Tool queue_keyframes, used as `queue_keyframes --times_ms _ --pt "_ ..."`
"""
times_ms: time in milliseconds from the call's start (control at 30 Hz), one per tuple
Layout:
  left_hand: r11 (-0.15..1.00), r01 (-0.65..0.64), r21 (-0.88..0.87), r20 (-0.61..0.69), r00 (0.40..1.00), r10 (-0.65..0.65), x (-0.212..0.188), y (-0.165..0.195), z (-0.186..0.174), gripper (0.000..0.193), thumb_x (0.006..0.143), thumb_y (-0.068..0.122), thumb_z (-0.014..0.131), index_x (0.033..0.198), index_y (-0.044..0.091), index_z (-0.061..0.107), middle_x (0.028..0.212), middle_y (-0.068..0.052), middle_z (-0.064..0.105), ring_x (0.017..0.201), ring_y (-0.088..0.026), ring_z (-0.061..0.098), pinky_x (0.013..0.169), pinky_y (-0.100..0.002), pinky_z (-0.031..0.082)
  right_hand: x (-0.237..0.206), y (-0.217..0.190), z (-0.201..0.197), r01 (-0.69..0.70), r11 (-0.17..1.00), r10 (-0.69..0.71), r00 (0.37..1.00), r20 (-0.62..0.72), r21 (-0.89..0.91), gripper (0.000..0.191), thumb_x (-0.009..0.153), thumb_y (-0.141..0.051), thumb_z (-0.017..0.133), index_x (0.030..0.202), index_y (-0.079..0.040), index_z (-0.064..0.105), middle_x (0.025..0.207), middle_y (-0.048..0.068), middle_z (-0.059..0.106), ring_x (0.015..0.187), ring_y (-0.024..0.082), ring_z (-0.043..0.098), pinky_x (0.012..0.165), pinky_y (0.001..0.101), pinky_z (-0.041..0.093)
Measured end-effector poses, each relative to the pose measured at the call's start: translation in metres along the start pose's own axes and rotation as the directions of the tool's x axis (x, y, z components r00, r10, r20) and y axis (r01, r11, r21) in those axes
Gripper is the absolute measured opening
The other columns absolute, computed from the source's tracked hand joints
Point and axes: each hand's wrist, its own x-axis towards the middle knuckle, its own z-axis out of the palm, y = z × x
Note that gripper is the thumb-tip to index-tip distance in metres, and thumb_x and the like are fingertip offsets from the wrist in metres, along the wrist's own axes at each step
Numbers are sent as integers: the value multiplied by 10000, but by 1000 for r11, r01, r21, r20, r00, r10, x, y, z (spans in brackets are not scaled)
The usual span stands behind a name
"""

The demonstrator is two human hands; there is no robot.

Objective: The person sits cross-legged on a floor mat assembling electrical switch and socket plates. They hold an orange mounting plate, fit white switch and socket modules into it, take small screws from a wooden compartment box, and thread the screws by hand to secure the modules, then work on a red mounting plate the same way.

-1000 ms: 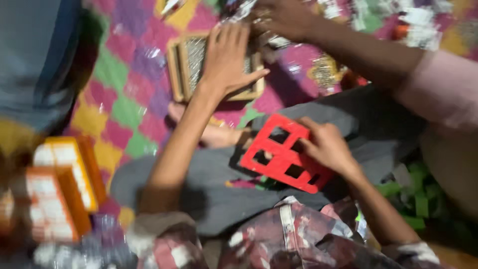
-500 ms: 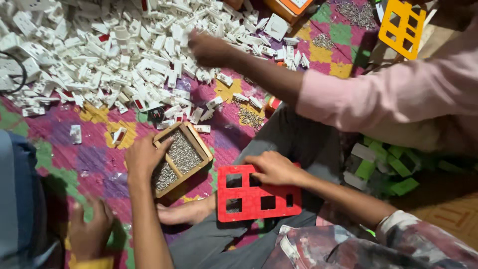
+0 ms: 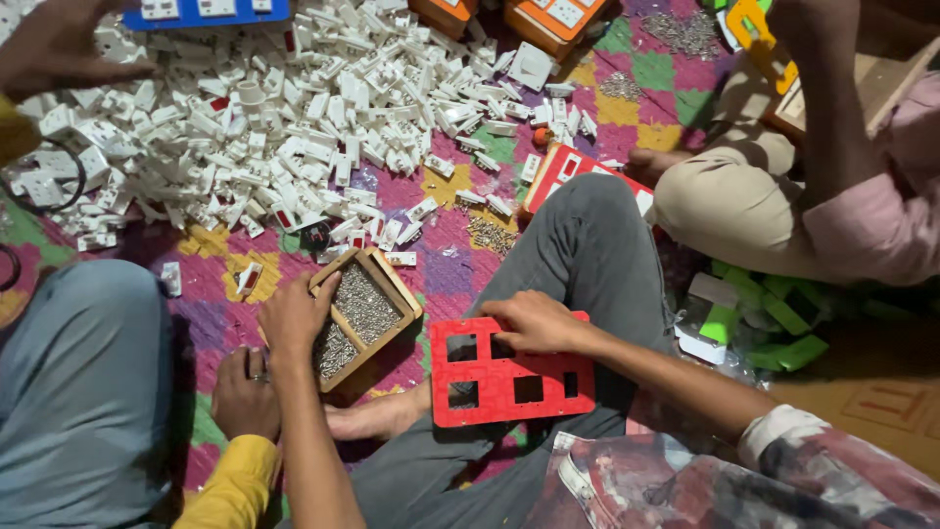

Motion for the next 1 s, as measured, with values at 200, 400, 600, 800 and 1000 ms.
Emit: queue_keyframes --times_ms 200,400,600,800,1000 --pt "1000 27 -6 1 1000 -27 -5 0 4 593 939 660 586 1168 140 756 946 -262 733 899 -478 703 773 -579 548 -3 4 -1 41 999 -41 998 -53 0 344 812 -263 740 1117 -111 689 795 186 714 789 419 678 677 554 499" --pt "997 81 -5 -3 997 -81 -9 -1 6 562 954 618 582 1194 136 745 957 -266 730 922 -483 694 793 -581 538 -5 5 -2 50 999 -49 997 -57 16 339 805 -288 733 1093 -114 692 789 186 708 778 419 679 672 552 492" --pt "995 69 -76 -6 998 -70 -12 -1 13 508 986 552 588 1135 85 723 979 -269 718 926 -502 670 801 -586 518 -6 8 2 77 996 -73 995 -60 53 347 831 -318 705 1098 -98 678 785 189 698 756 418 674 658 539 500" --pt "958 -213 -193 -279 948 154 -45 -2 -8 534 987 388 694 1315 -14 567 1293 -262 606 1195 -466 585 994 -565 417 1 10 10 167 986 -165 984 -60 26 347 836 -317 702 1070 -63 669 795 218 667 740 424 659 645 524 497" --pt "497 37 -867 13 999 -52 -172 62 5 655 956 281 683 1490 16 412 1387 -150 599 1175 -286 655 995 -422 540 3 -3 9 124 992 -124 992 -9 39 295 850 -267 690 1014 -22 668 764 215 639 691 413 648 644 487 499"
